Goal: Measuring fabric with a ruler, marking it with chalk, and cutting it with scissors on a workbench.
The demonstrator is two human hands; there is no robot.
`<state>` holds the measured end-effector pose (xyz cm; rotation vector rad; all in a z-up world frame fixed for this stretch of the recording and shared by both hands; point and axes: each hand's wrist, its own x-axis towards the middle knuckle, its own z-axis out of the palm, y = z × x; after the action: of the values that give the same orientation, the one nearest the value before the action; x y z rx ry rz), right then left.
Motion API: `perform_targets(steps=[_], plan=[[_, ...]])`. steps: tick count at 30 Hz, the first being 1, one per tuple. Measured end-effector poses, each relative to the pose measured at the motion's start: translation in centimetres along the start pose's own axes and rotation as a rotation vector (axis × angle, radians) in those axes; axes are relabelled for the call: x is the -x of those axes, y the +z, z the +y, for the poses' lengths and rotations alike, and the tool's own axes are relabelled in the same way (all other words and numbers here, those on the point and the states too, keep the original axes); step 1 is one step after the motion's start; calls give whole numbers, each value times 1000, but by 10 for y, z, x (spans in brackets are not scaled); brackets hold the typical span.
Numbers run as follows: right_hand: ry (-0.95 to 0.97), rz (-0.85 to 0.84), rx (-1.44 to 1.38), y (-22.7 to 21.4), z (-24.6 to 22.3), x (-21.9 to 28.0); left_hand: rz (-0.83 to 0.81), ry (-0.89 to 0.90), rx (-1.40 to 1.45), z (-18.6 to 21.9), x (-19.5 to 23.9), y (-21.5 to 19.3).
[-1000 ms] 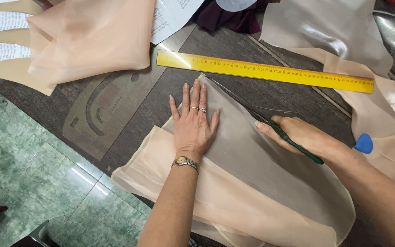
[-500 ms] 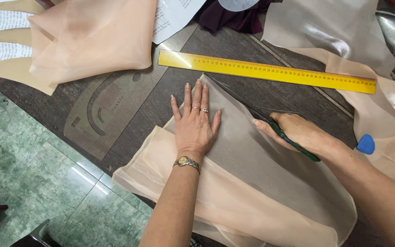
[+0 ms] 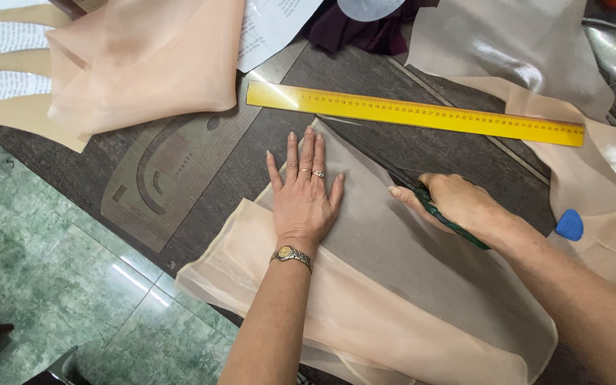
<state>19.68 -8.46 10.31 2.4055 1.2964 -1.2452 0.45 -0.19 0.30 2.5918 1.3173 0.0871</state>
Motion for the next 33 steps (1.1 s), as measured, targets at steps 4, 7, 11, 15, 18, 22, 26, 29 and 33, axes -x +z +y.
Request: perform_targets(steps=[4,7,11,15,18,22,26,29,33], plan=[[67,71,12,3,21,18,14,5,20,-1,2,2],[86,159,104,32,83,35,55,17,13,-4,3,1],[370,350,-102,95,165,101,217,100,32,-3,4,-2],[751,597,-465,154,218,164,192,68,31,-1,4,-4],[956,762,-563,206,252,189,236,94,9,-4,5,-2],[1096,849,-515,268,293,197,210,119,-21,-6,3,1],[1014,925,-522,300,306,194,176,112,-9,-8,4,1],[918,1006,-474,308,307,187,150,131,14,-11,4,-1],[944,959,-432,294,292,192,153,159,3,-16,4,8]])
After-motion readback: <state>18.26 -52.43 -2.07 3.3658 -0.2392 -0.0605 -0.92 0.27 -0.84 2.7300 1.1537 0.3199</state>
